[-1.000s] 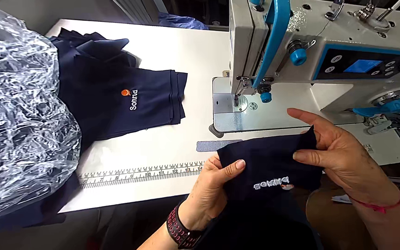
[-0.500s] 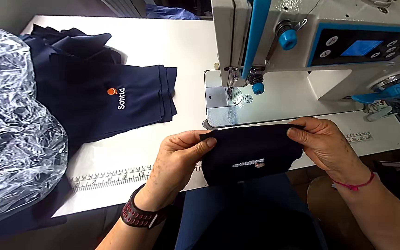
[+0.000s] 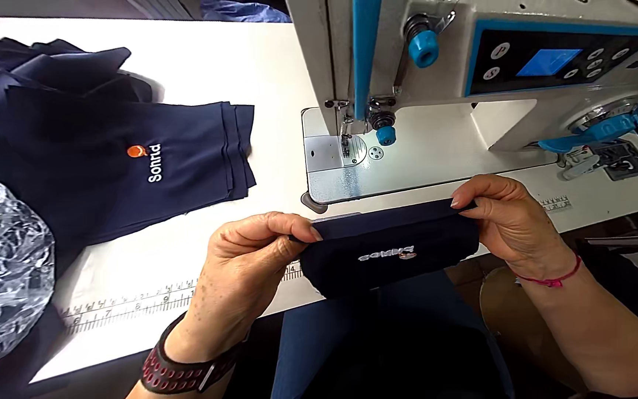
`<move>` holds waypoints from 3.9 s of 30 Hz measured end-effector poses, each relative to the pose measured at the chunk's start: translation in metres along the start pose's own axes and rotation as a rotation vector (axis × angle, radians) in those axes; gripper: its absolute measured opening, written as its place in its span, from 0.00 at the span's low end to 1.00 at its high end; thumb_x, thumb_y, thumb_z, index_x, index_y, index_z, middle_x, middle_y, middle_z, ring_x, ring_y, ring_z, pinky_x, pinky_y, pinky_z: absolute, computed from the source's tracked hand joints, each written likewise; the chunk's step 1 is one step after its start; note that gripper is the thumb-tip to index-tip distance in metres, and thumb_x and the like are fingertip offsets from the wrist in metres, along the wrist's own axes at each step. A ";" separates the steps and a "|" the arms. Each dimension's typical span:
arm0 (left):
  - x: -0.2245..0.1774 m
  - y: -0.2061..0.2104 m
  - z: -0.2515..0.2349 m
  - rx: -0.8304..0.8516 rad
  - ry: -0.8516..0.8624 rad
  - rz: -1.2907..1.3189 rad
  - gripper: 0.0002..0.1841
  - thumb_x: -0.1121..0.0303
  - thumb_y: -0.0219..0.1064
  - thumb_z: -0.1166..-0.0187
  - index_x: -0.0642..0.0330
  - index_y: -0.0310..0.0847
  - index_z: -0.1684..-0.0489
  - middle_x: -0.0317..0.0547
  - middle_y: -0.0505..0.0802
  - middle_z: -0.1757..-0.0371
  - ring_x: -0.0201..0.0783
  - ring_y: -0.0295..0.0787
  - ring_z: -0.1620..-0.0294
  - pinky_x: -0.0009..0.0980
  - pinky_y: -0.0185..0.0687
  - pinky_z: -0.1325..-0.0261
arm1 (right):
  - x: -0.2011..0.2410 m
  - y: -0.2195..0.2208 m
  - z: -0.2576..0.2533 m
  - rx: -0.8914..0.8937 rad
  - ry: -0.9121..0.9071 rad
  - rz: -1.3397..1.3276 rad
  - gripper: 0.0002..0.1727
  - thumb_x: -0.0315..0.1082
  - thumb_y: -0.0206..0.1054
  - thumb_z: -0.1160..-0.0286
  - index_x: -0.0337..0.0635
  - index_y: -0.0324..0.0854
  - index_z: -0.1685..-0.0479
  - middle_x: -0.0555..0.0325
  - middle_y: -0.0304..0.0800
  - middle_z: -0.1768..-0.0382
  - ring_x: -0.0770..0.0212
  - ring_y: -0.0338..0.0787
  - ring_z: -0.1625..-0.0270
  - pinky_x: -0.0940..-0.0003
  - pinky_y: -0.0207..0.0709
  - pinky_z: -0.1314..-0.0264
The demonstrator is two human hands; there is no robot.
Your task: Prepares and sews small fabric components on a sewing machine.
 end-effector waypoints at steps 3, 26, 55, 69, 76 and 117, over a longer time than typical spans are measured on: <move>-0.003 -0.001 -0.001 0.020 0.029 -0.046 0.08 0.61 0.69 0.20 0.43 0.96 0.62 0.30 0.97 0.60 0.23 0.93 0.58 0.19 0.88 0.53 | -0.002 0.002 0.001 0.004 0.044 -0.022 0.13 0.22 0.64 0.23 0.46 0.94 0.62 0.62 0.96 0.66 0.75 0.93 0.66 0.79 0.89 0.60; 0.010 -0.016 -0.018 -0.135 -0.233 -0.221 0.12 0.85 0.74 0.37 0.56 0.96 0.65 0.38 0.96 0.73 0.24 0.89 0.75 0.17 0.85 0.67 | 0.009 -0.007 -0.008 -0.062 -0.052 0.536 0.11 0.20 0.75 0.34 0.41 0.96 0.56 0.68 0.98 0.66 0.80 0.88 0.74 0.86 0.83 0.73; 0.027 -0.029 -0.052 -0.106 -0.435 -0.529 0.15 0.83 0.77 0.34 0.62 0.91 0.50 0.35 0.94 0.77 0.21 0.85 0.81 0.17 0.78 0.77 | -0.023 -0.025 -0.051 -0.050 0.087 0.634 0.06 0.20 0.75 0.37 0.41 0.94 0.68 0.69 0.90 0.77 0.80 0.82 0.77 0.86 0.75 0.73; 0.031 -0.031 -0.055 -0.120 -0.430 -0.543 0.05 0.80 0.74 0.29 0.61 0.93 0.69 0.34 0.92 0.79 0.20 0.81 0.83 0.16 0.74 0.80 | -0.024 -0.027 -0.053 -0.101 0.314 0.603 0.07 0.17 0.75 0.35 0.38 0.90 0.72 0.64 0.90 0.83 0.77 0.83 0.84 0.84 0.76 0.80; 0.033 -0.033 -0.071 -0.023 -0.401 -0.549 0.08 0.82 0.73 0.30 0.61 0.90 0.58 0.33 0.91 0.76 0.20 0.79 0.81 0.16 0.72 0.77 | -0.028 -0.025 -0.065 -0.082 0.283 0.655 0.06 0.17 0.76 0.36 0.37 0.89 0.71 0.64 0.91 0.81 0.77 0.85 0.81 0.84 0.78 0.77; 0.024 -0.003 -0.060 0.335 0.482 -1.334 0.11 0.82 0.62 0.30 0.68 0.94 0.65 0.59 0.93 0.64 0.58 0.89 0.61 0.47 0.82 0.58 | -0.034 -0.002 -0.040 0.377 -0.930 1.529 0.11 0.23 0.62 0.22 0.30 0.92 0.57 0.45 0.89 0.68 0.50 0.87 0.65 0.66 0.78 0.65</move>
Point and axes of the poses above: each hand's wrist, its own z-axis away from the middle knuckle, its own y-axis out of the palm, x = y × z, the point moved 7 cm from there along -z, towards the middle knuckle
